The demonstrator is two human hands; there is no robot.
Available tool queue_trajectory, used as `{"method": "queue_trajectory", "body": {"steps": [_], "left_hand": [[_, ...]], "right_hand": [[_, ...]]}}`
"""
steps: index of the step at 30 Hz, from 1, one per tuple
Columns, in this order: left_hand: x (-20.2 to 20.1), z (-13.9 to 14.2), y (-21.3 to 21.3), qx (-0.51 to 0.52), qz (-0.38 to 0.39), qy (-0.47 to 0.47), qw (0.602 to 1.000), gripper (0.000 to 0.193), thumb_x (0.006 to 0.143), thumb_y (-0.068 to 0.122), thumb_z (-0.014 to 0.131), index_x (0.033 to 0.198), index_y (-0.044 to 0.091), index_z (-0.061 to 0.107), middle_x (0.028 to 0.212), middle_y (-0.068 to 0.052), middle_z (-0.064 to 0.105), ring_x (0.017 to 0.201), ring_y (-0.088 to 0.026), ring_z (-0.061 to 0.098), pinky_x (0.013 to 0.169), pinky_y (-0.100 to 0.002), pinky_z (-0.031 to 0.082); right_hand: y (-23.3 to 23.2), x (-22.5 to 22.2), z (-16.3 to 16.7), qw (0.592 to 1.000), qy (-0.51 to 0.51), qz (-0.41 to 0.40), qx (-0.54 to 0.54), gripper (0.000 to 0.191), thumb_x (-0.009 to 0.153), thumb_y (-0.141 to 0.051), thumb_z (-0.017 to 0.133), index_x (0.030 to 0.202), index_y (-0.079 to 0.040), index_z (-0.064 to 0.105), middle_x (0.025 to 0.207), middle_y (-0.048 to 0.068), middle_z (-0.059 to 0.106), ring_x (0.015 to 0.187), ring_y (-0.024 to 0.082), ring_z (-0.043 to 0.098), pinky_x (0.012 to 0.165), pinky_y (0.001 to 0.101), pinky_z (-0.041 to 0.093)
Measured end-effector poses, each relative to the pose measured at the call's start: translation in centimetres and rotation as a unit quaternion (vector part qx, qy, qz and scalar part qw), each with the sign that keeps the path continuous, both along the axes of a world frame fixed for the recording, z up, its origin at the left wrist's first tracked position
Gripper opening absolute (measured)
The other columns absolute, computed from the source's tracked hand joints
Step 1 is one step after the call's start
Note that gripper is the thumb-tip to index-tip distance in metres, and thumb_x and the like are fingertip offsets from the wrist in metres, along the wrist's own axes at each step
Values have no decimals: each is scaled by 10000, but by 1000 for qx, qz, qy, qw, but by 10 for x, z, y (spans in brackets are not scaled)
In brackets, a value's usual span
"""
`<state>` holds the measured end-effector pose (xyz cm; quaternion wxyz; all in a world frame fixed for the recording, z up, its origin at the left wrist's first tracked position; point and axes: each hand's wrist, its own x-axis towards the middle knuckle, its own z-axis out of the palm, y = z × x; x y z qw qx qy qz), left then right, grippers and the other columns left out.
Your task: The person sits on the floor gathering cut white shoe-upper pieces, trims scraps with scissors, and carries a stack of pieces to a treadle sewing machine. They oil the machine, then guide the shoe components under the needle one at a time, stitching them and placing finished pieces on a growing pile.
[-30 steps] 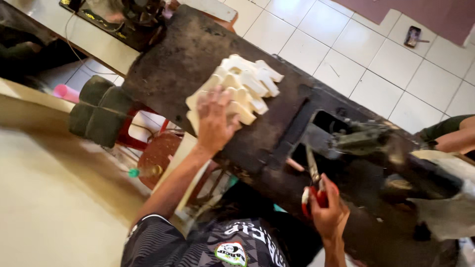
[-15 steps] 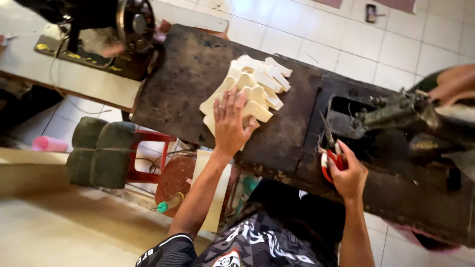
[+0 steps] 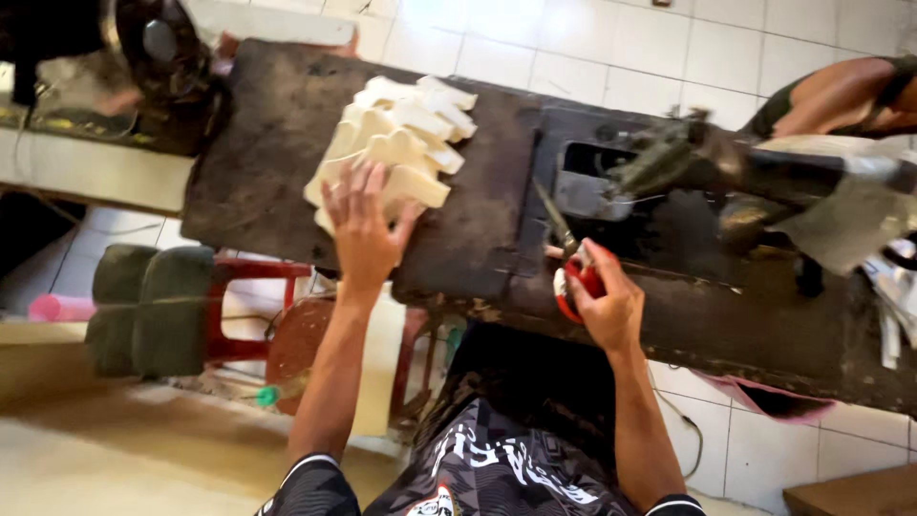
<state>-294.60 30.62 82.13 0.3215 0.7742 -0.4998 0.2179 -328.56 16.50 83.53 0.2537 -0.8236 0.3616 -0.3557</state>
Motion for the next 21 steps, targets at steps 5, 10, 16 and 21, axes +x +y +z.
{"method": "queue_trajectory", "body": {"steps": [5,10,16,21], "left_hand": [[-19,-3,-3,9,56,-25,998,415,1008,215,762,1382,76,646,1378,-124,646,1374,-326,533,1236,-523,319],[-51,30,-5,-30,86,-36,995,341,1070,137,746,1368,45,607,1329,-134,683,1247,-325,661,1134,-477,498],[-132,59,-35,-172,-12,213,962,313,978,-21,672,1290,-13,649,1097,-155,759,817,-192,759,634,-330,599],[-195,39,-71,-195,-157,485,838,178,987,6,701,1153,-9,641,923,-94,712,755,-144,739,647,-294,639]], "right_hand": [[-18,-78,-1,999,31,-4,-29,542,813,-218,865,1314,-103,693,1083,116,756,917,245,739,837,356,586],[-56,-159,2,996,36,-82,-17,516,858,-218,841,1335,-97,687,1096,116,754,940,255,741,871,364,586],[-91,-189,4,986,84,-118,-86,483,922,-186,823,1358,-46,671,1152,154,733,1050,324,696,904,417,561],[-83,-179,15,979,57,-141,-132,388,902,-168,832,1247,-60,691,1137,153,724,1070,329,684,919,423,564]]}}
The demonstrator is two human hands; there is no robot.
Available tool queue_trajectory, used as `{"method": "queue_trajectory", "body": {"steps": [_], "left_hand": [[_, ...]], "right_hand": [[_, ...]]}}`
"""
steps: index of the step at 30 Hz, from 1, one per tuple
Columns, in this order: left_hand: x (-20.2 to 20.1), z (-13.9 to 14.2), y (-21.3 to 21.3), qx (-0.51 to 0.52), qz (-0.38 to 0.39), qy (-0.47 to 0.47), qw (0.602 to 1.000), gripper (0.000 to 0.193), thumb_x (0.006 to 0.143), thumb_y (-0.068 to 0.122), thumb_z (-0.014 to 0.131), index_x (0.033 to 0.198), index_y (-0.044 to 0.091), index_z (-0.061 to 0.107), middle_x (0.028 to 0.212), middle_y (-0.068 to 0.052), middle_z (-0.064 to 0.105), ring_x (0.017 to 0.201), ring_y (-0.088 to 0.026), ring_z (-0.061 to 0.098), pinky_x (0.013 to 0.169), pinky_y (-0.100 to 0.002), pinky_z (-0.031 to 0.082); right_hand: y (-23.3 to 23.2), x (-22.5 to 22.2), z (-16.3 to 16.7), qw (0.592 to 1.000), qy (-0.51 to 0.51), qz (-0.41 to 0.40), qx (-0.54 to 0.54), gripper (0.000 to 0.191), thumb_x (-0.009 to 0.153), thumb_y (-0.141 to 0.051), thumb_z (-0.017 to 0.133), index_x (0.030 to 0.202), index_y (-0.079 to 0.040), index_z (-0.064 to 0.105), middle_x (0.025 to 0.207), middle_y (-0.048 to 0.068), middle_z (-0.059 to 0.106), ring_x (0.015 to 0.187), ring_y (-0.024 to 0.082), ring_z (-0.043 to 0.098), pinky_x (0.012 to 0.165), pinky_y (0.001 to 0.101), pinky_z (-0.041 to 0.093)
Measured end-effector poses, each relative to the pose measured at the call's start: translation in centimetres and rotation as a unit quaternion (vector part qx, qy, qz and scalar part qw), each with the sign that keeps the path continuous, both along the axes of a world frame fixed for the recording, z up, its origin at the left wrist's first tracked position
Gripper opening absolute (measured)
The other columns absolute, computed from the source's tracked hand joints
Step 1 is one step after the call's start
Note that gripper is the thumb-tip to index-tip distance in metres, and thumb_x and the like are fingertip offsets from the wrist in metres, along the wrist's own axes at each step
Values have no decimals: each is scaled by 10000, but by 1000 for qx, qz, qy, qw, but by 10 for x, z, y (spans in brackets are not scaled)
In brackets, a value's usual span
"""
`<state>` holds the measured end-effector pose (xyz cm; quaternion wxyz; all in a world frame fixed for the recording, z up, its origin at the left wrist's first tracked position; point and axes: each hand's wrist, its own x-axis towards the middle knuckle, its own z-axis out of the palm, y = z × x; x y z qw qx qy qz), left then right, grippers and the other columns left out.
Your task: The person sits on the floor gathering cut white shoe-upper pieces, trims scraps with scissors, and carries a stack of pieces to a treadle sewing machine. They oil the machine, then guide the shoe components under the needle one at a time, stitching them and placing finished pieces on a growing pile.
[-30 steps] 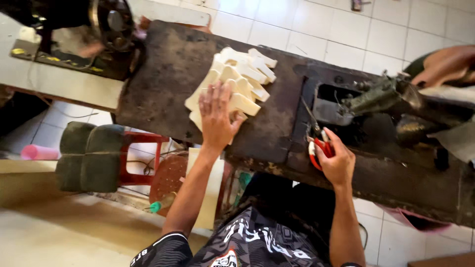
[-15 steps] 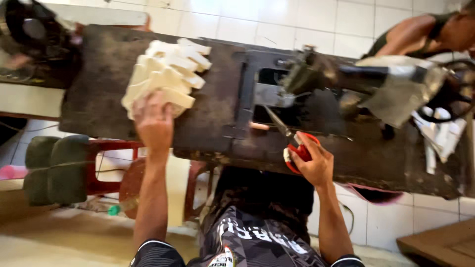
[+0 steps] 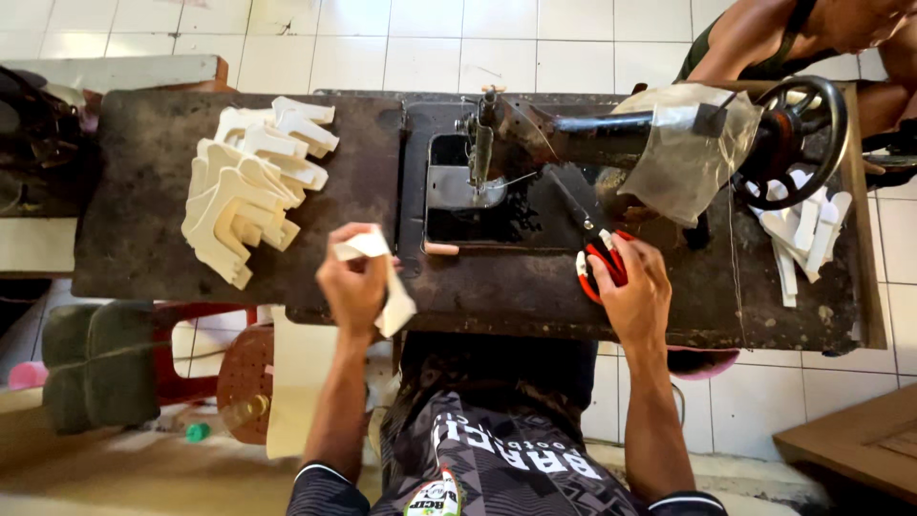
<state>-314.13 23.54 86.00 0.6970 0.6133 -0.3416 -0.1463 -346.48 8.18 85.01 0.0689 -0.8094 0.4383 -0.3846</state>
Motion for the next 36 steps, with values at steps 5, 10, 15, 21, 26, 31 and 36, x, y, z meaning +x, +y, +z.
{"method": "queue_trajectory", "body": {"steps": [5,10,15,21,26,31,36], "left_hand": [[3,-18,-29,20,-30,130,991,182,943,36,696,1102,3,615,899,-49,686,717,-122,712,616,-297,621],[10,-27,-32,74,-35,49,995,162,986,84,699,1114,-2,651,856,-39,703,703,-98,689,609,-258,570],[15,-22,-28,54,-85,133,986,185,954,97,680,1110,8,636,830,-20,696,659,-75,686,584,-247,577],[19,-16,-24,80,-105,81,988,155,981,78,682,1113,3,654,852,-17,695,705,-54,646,601,-226,542],[20,-13,-24,91,-159,69,981,148,978,79,665,1111,15,649,839,-5,716,713,-44,650,614,-221,545],[22,-16,-24,111,-168,60,978,183,955,85,671,1126,25,643,791,-8,684,679,-48,646,595,-228,546],[23,-25,-20,120,-160,46,979,166,978,92,650,1132,33,644,772,-10,682,668,-52,631,580,-232,521]], "right_hand": [[9,37,12,995,-80,32,51,344,946,-153,819,1256,-70,696,1164,135,733,1080,276,721,935,382,578],[-25,111,0,972,-80,167,146,455,910,-162,795,1304,-7,629,1140,151,724,1036,274,722,915,370,562],[-71,164,-11,966,66,172,183,268,851,-202,849,994,8,765,918,185,752,853,299,710,759,377,553],[-70,163,-20,965,-39,201,165,217,892,-225,784,968,-22,784,862,136,755,694,252,723,611,353,518],[-74,158,-33,974,21,197,115,256,946,-237,777,922,12,722,828,196,700,757,364,685,662,413,516],[-84,150,-50,974,20,195,117,230,921,-211,737,925,16,703,821,218,683,773,400,690,656,448,521],[-85,148,-57,980,22,182,82,205,913,-179,701,889,23,686,807,229,665,783,407,688,669,460,527]]}}
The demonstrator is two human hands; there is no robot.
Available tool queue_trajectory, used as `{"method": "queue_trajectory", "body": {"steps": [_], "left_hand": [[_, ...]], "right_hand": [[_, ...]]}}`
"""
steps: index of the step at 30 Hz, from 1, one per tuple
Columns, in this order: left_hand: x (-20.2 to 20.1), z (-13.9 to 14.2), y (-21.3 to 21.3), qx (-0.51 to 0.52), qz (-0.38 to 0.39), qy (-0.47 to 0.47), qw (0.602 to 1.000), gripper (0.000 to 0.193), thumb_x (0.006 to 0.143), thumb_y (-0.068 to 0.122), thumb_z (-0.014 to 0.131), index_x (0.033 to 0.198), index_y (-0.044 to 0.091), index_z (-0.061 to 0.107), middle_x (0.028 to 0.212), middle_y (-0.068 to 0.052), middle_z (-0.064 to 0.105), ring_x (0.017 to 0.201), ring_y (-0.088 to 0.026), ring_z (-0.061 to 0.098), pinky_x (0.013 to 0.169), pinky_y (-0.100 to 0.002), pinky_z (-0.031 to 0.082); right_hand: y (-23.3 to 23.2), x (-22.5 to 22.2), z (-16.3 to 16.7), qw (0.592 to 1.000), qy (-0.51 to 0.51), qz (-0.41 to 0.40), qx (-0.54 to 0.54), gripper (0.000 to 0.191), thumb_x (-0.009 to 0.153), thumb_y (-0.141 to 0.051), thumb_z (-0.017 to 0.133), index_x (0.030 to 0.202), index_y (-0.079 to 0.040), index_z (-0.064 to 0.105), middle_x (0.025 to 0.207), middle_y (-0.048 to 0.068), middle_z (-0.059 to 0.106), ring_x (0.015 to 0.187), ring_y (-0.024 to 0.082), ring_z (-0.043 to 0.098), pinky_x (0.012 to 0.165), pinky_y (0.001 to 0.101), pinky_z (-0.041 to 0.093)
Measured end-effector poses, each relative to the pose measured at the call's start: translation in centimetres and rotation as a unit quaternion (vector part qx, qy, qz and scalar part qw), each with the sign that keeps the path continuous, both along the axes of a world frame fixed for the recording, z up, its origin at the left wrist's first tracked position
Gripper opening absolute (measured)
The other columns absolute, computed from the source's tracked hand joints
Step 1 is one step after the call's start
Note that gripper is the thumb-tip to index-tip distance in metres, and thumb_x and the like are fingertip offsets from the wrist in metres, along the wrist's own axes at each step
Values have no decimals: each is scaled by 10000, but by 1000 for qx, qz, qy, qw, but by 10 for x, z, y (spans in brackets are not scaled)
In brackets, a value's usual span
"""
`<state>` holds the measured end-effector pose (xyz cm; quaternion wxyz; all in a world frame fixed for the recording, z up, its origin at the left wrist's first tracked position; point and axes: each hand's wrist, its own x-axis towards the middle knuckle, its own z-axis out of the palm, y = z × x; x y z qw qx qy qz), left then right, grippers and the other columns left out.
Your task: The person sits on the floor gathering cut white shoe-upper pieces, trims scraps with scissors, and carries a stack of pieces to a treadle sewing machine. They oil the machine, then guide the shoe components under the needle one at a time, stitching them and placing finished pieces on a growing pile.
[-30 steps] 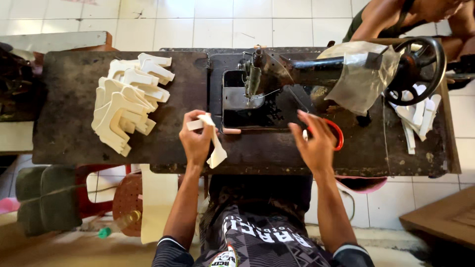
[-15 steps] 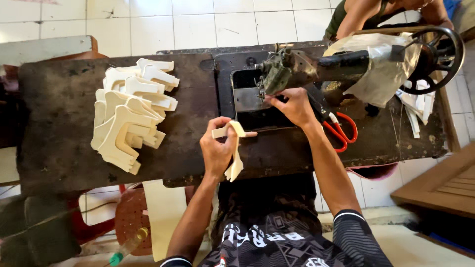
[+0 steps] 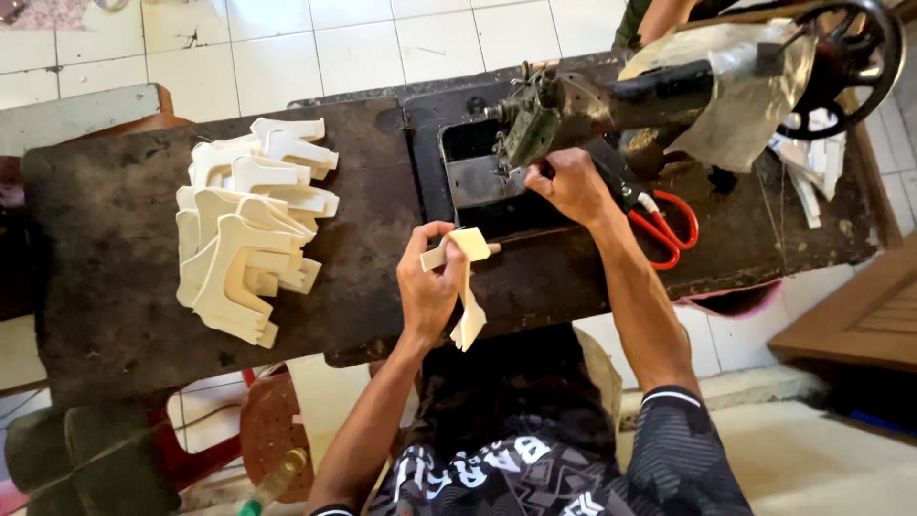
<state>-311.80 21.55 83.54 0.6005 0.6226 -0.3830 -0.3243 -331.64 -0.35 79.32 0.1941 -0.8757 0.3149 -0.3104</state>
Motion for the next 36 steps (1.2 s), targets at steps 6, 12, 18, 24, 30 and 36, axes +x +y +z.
{"method": "queue_trajectory", "body": {"steps": [6,12,18,24,30,36], "left_hand": [[-3,-6,-3,-31,17,27,999,140,997,91,638,1124,33,646,876,-1,660,754,-43,618,615,-221,523],[-14,-12,-12,-55,98,-27,993,134,986,78,674,1099,12,645,867,-16,674,781,-57,630,675,-221,529],[-15,-8,-8,-56,87,-5,995,155,980,97,675,1095,0,637,876,-24,683,794,-60,641,686,-228,535],[-16,-4,-5,-44,74,-34,996,151,984,100,674,1091,-4,653,905,-18,678,824,-65,636,726,-236,545],[-16,-8,-3,-58,99,-28,993,153,992,110,680,1089,-4,649,902,-14,684,811,-64,636,721,-233,542],[-18,-12,-5,-47,94,-37,994,145,986,98,674,1091,0,655,897,-20,687,803,-65,636,697,-233,543]], "right_hand": [[3,2,6,999,6,-36,22,237,920,-183,693,839,37,659,803,236,657,789,425,657,704,483,508],[7,-1,3,999,-30,-10,22,196,964,-173,672,917,17,668,885,226,678,877,428,658,769,493,523],[12,2,3,999,-16,-47,17,198,994,-171,676,966,25,660,932,248,665,890,458,647,765,507,517],[18,4,16,998,-42,-30,41,171,978,-148,676,989,22,668,940,217,685,871,411,672,741,469,533],[19,1,22,998,-40,10,41,124,878,-111,718,897,-1,664,907,157,677,822,325,684,735,402,557],[19,-4,32,996,-42,16,74,120,866,-83,741,923,-7,667,927,142,675,806,291,691,732,387,566]]}}
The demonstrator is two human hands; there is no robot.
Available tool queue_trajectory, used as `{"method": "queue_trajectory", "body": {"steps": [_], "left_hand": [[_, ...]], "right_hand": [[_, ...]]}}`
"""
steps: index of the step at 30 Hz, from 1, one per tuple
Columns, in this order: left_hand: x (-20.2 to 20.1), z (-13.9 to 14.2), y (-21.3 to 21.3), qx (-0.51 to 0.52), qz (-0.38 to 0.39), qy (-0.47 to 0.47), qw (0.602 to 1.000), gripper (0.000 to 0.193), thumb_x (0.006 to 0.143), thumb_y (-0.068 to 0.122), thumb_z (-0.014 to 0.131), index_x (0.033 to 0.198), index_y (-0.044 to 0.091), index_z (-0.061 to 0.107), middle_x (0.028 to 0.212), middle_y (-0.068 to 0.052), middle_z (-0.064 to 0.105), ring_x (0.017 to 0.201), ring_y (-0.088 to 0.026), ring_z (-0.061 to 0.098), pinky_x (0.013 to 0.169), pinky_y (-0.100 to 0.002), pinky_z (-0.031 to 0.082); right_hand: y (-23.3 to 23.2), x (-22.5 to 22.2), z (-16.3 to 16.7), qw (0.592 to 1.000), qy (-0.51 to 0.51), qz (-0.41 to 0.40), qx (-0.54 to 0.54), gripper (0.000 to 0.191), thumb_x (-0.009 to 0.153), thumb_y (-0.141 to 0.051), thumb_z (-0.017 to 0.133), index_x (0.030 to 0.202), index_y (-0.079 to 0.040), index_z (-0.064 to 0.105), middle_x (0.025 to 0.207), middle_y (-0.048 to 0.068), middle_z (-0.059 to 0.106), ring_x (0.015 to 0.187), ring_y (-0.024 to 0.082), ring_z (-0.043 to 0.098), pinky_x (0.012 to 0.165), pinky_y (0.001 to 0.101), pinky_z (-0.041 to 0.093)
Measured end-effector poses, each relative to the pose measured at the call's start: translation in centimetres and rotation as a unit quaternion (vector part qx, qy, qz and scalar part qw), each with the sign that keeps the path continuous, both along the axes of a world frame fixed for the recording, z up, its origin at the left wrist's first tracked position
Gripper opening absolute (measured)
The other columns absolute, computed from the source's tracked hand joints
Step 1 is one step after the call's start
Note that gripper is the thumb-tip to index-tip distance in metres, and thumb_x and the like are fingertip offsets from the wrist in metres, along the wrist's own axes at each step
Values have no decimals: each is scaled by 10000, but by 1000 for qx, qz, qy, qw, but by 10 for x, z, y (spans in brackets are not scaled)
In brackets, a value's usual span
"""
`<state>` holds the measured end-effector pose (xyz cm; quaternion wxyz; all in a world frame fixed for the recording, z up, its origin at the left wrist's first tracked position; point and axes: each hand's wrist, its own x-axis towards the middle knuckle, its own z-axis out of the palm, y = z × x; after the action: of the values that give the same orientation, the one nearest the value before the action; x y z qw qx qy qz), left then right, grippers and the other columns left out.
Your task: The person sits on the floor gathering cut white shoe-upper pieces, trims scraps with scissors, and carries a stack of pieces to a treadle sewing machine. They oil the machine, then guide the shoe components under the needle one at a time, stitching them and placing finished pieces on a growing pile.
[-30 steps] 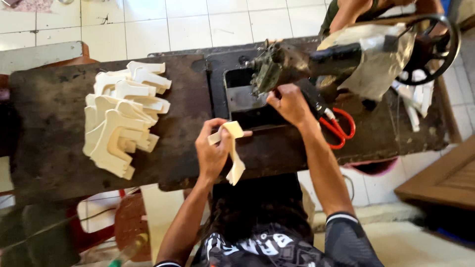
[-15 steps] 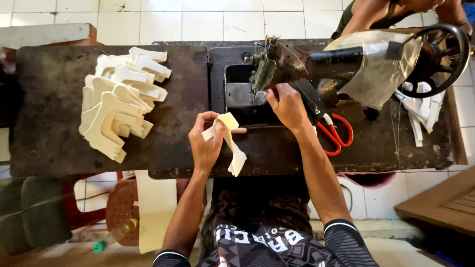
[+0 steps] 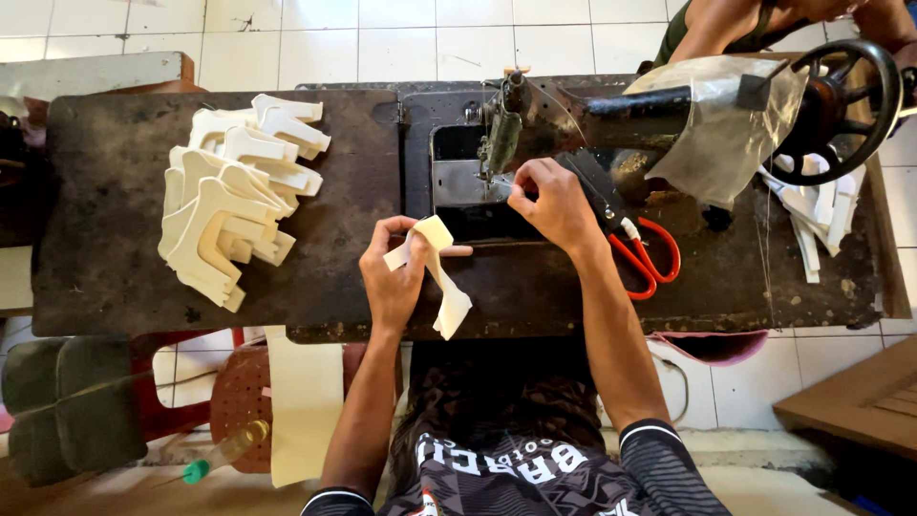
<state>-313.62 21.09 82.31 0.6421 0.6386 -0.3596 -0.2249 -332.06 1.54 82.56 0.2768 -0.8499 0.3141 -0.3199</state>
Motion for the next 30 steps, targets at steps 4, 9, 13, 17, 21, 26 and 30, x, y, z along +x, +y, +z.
{"method": "queue_trajectory", "body": {"steps": [4,9,13,17,21,26,30], "left_hand": [[0,-4,-1,-14,4,7,1000,142,984,89,669,1095,2,656,902,-18,688,812,-60,636,709,-230,544],[8,6,4,-99,30,71,992,143,1004,65,657,1138,14,655,981,-55,685,905,-96,640,785,-253,529],[45,26,23,-99,142,-247,953,186,979,31,656,1164,17,673,1173,-150,701,1127,-255,687,995,-354,536],[93,29,39,-77,234,-283,927,161,1016,71,670,1164,12,691,1186,-160,704,1177,-283,676,1038,-372,523],[138,12,46,-55,292,-81,951,230,1025,184,676,1166,2,689,1090,-122,746,1009,-178,698,913,-308,558],[161,-11,50,-111,333,-100,931,261,1067,186,639,1214,-27,670,1117,-98,734,1031,-161,690,929,-308,559],[147,-15,51,-169,299,-83,936,277,1069,169,614,1258,-33,636,1142,-74,696,1046,-153,660,930,-302,545]], "right_hand": [[14,-4,22,1000,-8,-3,-6,212,861,-89,773,1035,-5,685,983,139,679,834,254,707,751,359,575],[66,10,45,997,-29,-16,69,208,929,-163,799,1074,-39,715,927,102,743,848,186,751,784,322,596],[88,54,48,991,-44,90,88,305,944,-175,776,1203,-46,680,1025,113,755,890,186,759,809,318,604],[82,129,38,977,-26,199,63,504,963,-179,747,1415,-45,570,1249,175,684,972,250,728,837,353,582],[74,222,19,956,-19,267,-118,661,946,-251,806,1499,-44,510,1425,221,560,1260,408,606,1035,447,511],[79,274,-3,953,28,298,48,647,910,-297,767,1483,-114,529,1540,192,494,1247,359,619,1064,429,491],[82,247,4,950,-15,313,14,609,979,-228,762,1522,-93,522,1586,165,529,1474,325,535,1221,423,450]]}}
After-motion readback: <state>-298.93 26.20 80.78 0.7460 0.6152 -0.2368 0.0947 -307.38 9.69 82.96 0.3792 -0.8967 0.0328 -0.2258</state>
